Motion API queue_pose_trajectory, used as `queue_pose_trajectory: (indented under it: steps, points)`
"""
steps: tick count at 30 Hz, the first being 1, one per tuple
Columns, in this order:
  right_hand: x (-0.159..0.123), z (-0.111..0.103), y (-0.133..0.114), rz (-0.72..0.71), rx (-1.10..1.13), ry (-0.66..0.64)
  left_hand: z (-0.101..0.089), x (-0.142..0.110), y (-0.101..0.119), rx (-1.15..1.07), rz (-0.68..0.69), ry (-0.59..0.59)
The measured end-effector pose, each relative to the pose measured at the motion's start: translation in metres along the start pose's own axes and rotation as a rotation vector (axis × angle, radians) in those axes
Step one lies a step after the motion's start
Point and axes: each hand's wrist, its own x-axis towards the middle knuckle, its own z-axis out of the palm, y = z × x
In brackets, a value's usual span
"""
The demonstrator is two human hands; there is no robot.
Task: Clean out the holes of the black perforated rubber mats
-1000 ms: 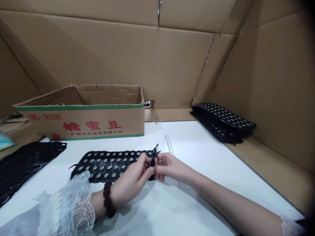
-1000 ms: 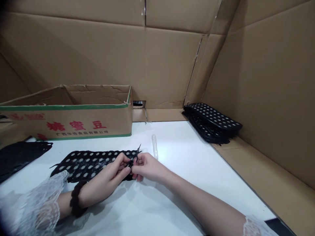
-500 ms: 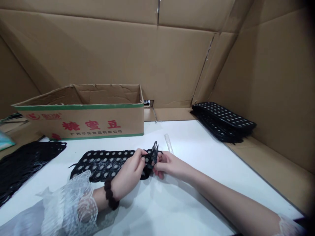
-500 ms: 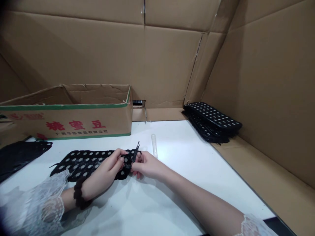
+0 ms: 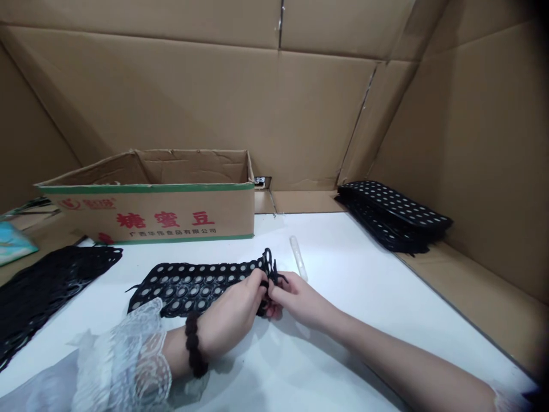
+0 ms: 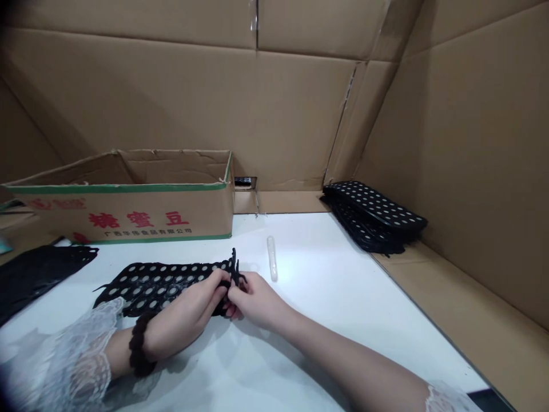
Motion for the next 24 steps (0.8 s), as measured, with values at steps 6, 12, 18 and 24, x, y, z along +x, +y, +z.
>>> queue_pose_trajectory:
  steps: [6,12,18,24]
  points:
    - [0.002,-0.010,0.001,0.130,-0.117,0.014,-0.062,0.020,-0.015,0.105,-0.061,0.550]
    - [0.006,-0.025,0.009,-0.118,-0.390,0.206,-0.153,0.058,-0.027,0.650,0.071,0.974]
    - [0.021,-0.032,0.016,-0.003,-0.065,0.219,-0.171,0.081,-0.029,0.791,-0.079,0.900]
    - [0.022,-0.026,0.014,-0.053,-0.025,0.174,-0.085,0.047,0.006,0.893,0.303,0.424]
